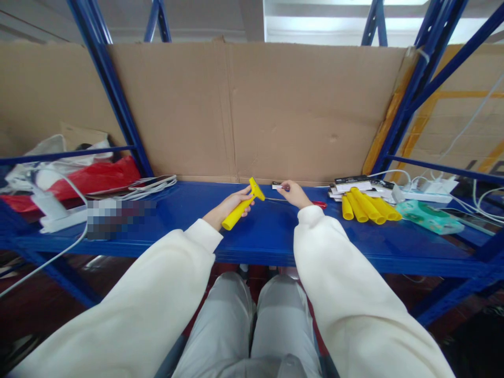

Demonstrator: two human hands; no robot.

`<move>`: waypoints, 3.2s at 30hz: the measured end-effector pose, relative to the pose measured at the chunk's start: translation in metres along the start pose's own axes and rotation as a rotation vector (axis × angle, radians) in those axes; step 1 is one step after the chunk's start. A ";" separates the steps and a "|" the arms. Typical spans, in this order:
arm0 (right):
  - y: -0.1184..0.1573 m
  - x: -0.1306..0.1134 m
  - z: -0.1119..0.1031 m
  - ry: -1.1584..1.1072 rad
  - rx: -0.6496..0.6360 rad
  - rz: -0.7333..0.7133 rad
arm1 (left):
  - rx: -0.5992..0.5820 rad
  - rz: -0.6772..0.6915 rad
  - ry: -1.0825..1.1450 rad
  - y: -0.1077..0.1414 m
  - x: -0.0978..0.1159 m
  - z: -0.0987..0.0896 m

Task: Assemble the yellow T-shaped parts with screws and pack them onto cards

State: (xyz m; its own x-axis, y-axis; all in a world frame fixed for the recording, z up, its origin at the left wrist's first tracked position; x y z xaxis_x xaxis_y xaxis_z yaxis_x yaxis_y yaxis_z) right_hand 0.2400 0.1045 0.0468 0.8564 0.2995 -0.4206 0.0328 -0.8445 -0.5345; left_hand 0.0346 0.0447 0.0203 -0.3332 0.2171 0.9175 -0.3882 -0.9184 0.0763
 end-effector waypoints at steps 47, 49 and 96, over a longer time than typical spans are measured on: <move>0.033 0.039 -0.034 0.107 -0.135 -0.096 | 0.221 0.102 -0.163 -0.004 -0.003 -0.019; 0.033 0.039 -0.034 0.110 -0.127 -0.103 | 0.223 0.102 -0.162 -0.004 -0.003 -0.019; 0.043 0.002 -0.031 0.677 -0.017 -0.348 | 0.145 0.026 0.004 -0.006 -0.006 -0.015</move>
State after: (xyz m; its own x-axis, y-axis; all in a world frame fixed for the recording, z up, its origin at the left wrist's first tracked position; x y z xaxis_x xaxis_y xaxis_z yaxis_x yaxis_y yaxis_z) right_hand 0.2592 0.0557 0.0454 0.9241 0.2167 0.3146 0.3621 -0.7592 -0.5408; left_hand 0.0260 0.0541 0.0089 -0.3447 0.1939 0.9185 -0.2512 -0.9618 0.1088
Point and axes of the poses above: each hand's wrist, its own y-axis away from the middle knuckle, its own z-axis out of the palm, x = y × z, the point moved 8 cm from there along -y, towards the middle knuckle, and after that the axes turned 14 degrees about y, right-handed, at the moved point
